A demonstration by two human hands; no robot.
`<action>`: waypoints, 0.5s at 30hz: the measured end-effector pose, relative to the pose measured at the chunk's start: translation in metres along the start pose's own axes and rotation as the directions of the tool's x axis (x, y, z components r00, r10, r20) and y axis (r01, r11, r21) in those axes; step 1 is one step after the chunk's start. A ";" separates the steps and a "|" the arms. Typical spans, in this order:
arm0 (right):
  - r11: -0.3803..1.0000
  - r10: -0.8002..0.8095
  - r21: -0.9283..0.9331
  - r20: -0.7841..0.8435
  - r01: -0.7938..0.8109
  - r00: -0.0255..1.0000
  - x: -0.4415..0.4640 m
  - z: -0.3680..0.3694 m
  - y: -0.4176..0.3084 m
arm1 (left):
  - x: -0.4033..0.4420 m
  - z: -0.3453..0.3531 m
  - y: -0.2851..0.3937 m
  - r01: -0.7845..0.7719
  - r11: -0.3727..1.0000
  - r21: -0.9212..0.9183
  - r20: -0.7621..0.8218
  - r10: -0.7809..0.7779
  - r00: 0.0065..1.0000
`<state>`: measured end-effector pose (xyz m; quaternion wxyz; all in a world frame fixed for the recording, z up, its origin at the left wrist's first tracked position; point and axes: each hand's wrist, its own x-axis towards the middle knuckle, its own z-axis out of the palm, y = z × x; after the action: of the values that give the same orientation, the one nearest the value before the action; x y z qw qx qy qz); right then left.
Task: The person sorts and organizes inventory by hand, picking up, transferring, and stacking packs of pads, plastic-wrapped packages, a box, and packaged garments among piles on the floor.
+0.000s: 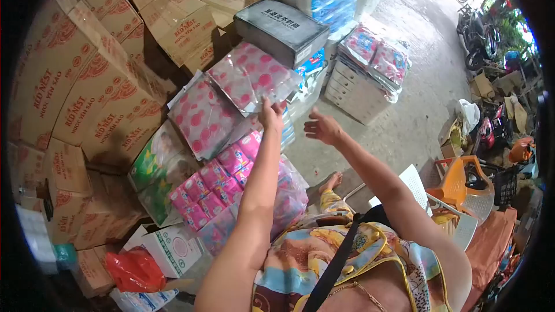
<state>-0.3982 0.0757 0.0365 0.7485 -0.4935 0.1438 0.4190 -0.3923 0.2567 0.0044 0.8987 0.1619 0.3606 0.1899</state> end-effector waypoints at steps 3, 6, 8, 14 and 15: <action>0.991 -0.029 0.132 -0.025 0.032 0.999 0.003 -0.001 -0.014 | -0.060 -0.011 -0.005 0.081 0.997 0.001 0.042 -0.081 0.996; 0.965 -0.016 0.261 0.059 0.000 0.998 0.023 -0.016 -0.021 | -0.098 -0.034 -0.004 0.196 0.981 -0.005 0.062 -0.195 0.979; 0.990 -0.139 0.077 0.341 0.119 0.930 0.040 -0.027 -0.019 | -0.118 -0.043 -0.002 0.263 0.964 -0.033 0.074 -0.260 0.963; 0.996 0.052 -0.091 0.334 -0.023 0.941 0.035 0.000 -0.036 | -0.149 -0.068 0.011 0.349 0.934 0.080 0.094 -0.355 0.930; 0.977 -0.020 -0.194 0.307 0.083 0.951 0.032 0.008 -0.041 | -0.150 -0.074 0.011 0.351 0.929 0.114 0.119 -0.364 0.924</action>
<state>-0.3486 0.0913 0.0454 0.7176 -0.5012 -0.0299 0.4826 -0.5473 0.2089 0.0463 0.9327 0.1468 0.3292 -0.0057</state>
